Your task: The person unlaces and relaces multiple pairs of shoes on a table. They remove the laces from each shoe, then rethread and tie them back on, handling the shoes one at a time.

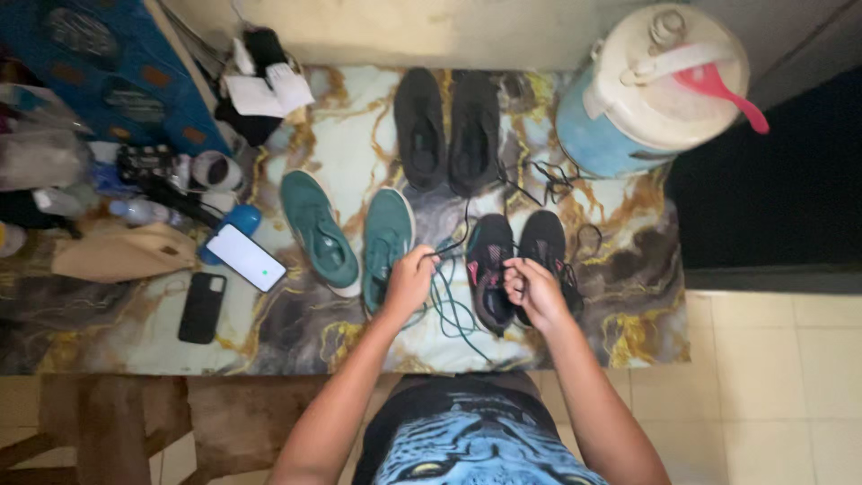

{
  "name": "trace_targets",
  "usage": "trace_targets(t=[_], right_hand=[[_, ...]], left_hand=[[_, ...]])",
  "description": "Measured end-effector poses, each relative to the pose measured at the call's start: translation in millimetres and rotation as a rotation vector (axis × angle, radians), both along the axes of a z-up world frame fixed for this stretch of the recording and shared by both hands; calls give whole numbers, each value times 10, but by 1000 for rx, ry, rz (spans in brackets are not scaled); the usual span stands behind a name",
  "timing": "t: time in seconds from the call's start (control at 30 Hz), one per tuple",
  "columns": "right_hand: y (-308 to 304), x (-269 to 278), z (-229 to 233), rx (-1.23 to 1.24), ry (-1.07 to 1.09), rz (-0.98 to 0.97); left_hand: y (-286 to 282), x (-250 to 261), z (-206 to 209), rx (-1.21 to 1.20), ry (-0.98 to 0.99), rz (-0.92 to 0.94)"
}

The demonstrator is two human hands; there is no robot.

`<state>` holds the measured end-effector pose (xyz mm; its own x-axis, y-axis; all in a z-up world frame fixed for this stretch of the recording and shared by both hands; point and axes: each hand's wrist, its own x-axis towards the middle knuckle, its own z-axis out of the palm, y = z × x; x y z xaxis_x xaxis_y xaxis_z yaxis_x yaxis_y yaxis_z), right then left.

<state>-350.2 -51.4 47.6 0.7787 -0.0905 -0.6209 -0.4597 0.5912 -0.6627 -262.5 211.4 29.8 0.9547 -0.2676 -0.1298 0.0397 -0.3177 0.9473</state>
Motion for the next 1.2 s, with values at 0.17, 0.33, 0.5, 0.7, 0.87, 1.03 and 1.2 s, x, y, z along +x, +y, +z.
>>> trace_targets(t=[0.17, 0.33, 0.5, 0.7, 0.87, 1.03, 1.2], right_hand=[[-260, 455, -49, -114, -39, 42], [-564, 1314, -221, -29, -67, 8], [-558, 2157, -554, -343, 34, 44], [-429, 2610, -853, -1084, -57, 169], [-381, 2650, -776, -1153, 47, 247], [-380, 2625, -756, -1145, 24, 197], [-359, 2644, -802, -1228, 33, 260]], left_hand=[[-84, 690, 328, 69, -200, 77], [-649, 1470, 373, 257, -242, 152], [-1376, 2293, 120, 392, -527, 123], [-1853, 2849, -121, 620, -221, 68], [-1802, 2995, -278, 512, -210, 84], [-1572, 2946, -349, 308, -162, 85], [-1605, 2897, -267, 264, 20, 158]])
